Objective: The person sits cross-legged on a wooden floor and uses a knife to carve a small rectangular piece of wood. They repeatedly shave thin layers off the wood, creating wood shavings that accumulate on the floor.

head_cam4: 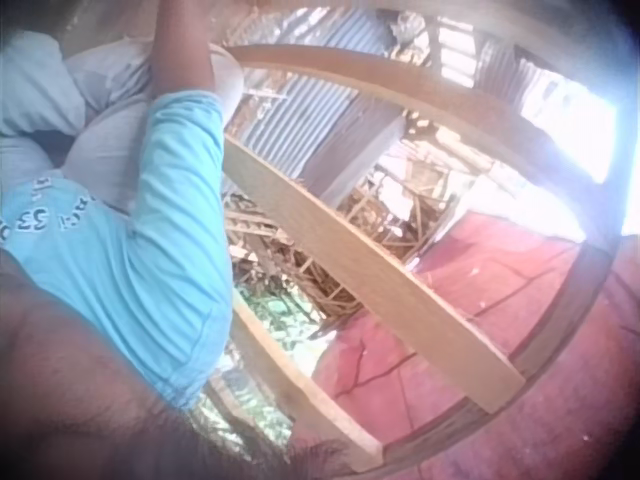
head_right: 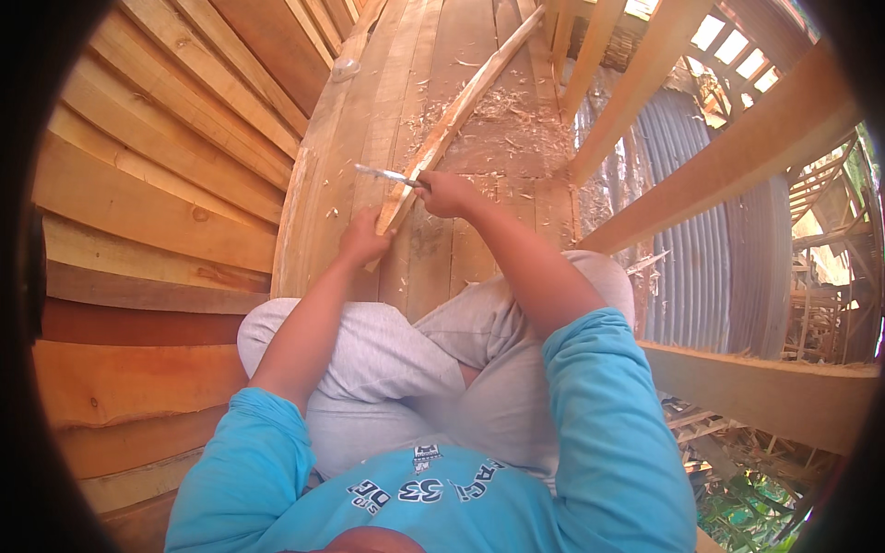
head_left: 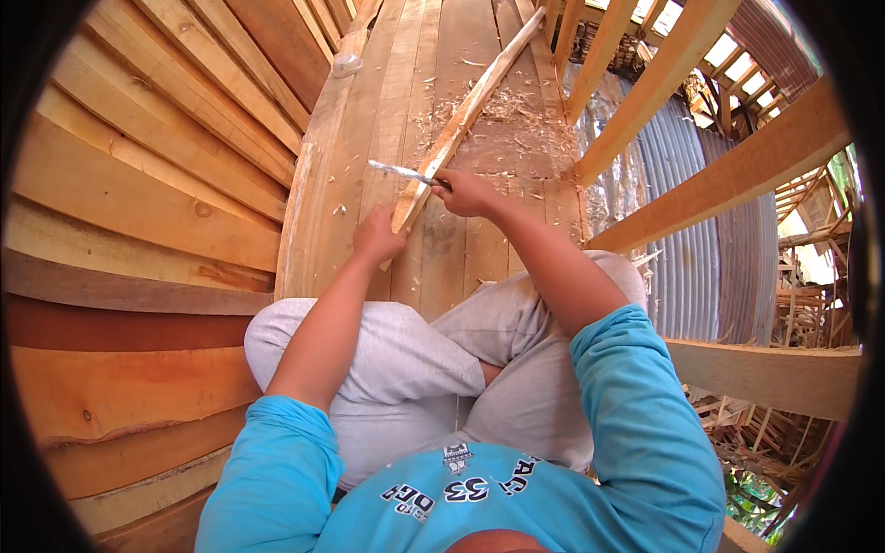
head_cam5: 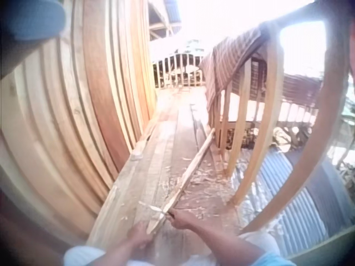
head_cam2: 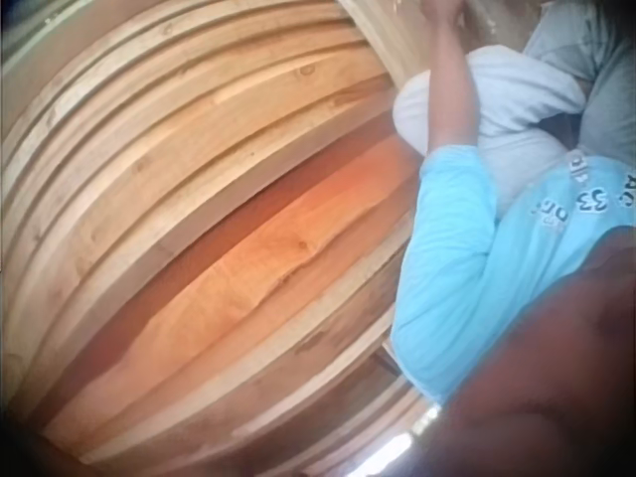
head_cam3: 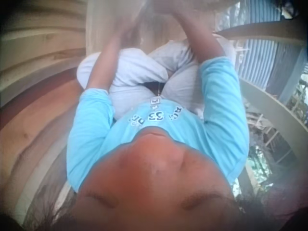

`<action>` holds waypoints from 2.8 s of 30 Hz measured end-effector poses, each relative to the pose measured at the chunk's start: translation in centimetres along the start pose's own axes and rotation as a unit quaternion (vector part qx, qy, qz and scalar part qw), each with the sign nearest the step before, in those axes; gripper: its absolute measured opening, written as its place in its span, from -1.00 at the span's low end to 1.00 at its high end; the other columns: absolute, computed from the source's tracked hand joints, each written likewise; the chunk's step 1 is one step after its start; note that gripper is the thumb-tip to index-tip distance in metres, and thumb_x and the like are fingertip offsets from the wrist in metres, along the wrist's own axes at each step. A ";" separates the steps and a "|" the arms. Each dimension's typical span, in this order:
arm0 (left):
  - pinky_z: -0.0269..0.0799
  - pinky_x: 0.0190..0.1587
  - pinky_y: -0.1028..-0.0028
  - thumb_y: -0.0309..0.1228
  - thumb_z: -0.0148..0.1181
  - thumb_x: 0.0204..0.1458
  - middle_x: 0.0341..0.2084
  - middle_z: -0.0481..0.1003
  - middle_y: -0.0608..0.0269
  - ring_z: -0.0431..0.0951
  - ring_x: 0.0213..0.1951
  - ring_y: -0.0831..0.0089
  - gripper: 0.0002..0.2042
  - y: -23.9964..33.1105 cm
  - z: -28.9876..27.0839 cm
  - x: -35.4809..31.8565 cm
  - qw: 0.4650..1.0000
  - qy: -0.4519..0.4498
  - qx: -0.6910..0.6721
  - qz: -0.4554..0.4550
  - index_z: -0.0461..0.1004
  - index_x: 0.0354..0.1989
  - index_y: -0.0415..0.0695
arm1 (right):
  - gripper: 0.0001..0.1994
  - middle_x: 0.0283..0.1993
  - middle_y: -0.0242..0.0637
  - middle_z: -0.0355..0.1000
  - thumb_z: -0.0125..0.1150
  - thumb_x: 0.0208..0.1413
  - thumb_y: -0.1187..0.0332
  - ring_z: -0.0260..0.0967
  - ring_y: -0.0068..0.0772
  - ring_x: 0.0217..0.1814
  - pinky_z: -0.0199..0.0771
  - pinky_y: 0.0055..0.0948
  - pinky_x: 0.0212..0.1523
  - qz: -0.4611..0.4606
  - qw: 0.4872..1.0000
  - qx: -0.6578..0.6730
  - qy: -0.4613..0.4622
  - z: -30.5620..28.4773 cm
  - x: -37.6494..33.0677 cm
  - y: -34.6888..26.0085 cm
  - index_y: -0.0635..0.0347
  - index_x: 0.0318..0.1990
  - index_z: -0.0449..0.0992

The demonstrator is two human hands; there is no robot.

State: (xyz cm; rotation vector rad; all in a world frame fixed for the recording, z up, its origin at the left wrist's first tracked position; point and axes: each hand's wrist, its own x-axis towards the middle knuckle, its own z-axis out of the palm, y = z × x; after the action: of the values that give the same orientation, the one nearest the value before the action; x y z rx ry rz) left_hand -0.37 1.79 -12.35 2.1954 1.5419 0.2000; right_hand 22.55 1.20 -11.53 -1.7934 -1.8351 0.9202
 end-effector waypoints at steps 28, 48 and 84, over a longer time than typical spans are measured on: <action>0.53 -0.20 0.10 -0.02 0.42 -0.15 -0.38 0.60 -0.02 0.62 -0.28 0.01 -0.58 0.3 4.2 -0.1 0.982 0.171 0.017 -0.073 0.56 -0.37 -0.16 | -0.55 -0.50 -0.03 0.52 -0.03 0.33 -0.03 0.51 0.08 -0.44 0.47 -0.02 -0.46 -0.024 0.971 -0.197 0.130 3.3 0.8 2.2 0.19 -0.34 0.52; 0.54 -0.29 0.12 0.10 0.44 -0.21 -0.55 0.59 -0.09 0.63 -0.42 -0.02 -0.49 -1.0 3.9 0.2 0.976 0.209 0.013 -0.061 0.61 -0.53 -0.21 | -0.47 -0.50 -0.08 0.54 -0.10 0.33 -0.12 0.54 0.05 -0.42 0.52 -0.04 -0.35 -0.056 0.964 -0.248 0.076 3.7 0.6 -0.2 0.14 -0.37 0.58; 0.53 -0.32 0.13 0.11 0.43 -0.20 -0.55 0.59 -0.02 0.63 -0.45 0.02 -0.50 -0.6 3.8 0.4 0.974 0.218 0.042 -0.053 0.62 -0.50 -0.17 | -0.55 -0.34 0.02 0.58 -0.07 0.33 -0.02 0.57 0.10 -0.26 0.52 0.00 -0.24 -0.001 0.979 -0.185 0.090 1.7 2.2 2.2 0.19 -0.25 0.57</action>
State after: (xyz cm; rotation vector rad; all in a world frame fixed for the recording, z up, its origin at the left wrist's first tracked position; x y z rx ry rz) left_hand 0.65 1.29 -16.10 2.2267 1.9237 0.6287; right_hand 22.71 2.98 -14.61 -2.0131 -1.9846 0.4131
